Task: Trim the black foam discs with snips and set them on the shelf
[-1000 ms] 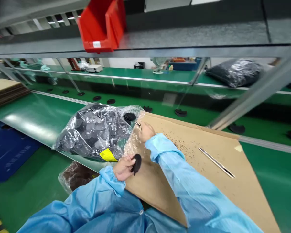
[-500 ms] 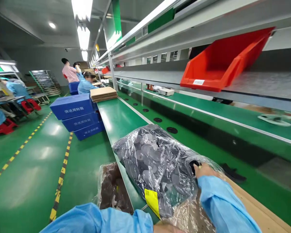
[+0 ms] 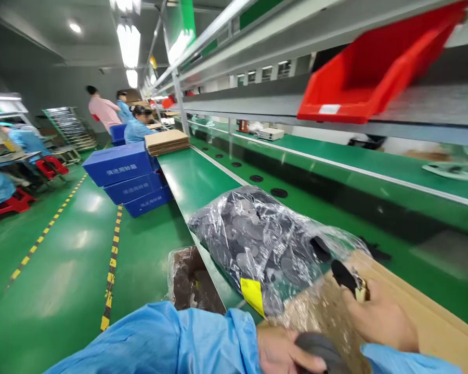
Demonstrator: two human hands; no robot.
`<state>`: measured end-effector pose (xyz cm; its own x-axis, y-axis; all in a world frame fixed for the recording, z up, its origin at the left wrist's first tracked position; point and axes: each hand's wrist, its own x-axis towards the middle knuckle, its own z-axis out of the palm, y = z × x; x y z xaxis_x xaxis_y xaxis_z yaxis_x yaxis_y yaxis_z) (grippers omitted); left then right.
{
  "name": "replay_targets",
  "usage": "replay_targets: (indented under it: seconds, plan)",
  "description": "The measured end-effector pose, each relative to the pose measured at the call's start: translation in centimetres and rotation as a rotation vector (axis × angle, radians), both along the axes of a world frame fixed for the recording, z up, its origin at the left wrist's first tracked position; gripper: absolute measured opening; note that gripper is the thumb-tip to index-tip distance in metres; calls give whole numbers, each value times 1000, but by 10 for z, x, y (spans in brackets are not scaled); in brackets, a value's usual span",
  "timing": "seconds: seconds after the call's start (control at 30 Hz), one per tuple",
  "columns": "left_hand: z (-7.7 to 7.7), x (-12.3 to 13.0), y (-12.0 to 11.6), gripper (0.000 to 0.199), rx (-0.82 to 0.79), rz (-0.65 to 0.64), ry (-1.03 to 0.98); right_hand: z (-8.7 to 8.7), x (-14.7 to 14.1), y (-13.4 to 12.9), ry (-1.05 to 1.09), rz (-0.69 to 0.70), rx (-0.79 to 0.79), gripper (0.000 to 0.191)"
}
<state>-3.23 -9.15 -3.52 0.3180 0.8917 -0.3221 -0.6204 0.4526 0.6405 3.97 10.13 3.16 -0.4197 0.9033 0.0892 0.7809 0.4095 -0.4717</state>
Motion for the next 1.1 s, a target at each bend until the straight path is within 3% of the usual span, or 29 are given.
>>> replay_targets:
  seconds: [0.07, 0.13, 0.2, 0.3, 0.43, 0.63, 0.8, 0.93, 1.1]
  plan:
    - [8, 10, -10, 39, -35, 124, -33, 5, 36, -42, 38, -89, 4, 26]
    - [21, 20, -21, 40, -41, 335, -6, 8, 63, -88, 92, -71, 43, 32]
    - [34, 29, -26, 41, -32, 453, 29, 9, 78, -126, 93, -35, 101, 35]
    - [46, 45, -25, 41, 11, 411, 22, 3, 89, -165, 109, -15, 148, 30]
    - [46, 68, -29, 47, -79, 365, 32, -4, 105, -195, 196, -47, 135, 35]
    - [40, 75, -33, 45, -78, 348, 120, -7, 130, -204, 459, 40, -38, 36]
    - [40, 65, -34, 40, -36, 342, 214, -16, 139, -196, 621, -278, -163, 34]
    - [46, 59, -38, 42, -19, 285, 226, -25, 139, -192, 732, -151, -344, 33]
    - [52, 55, -41, 43, -17, 200, 272, -26, 139, -189, 693, -79, -258, 30]
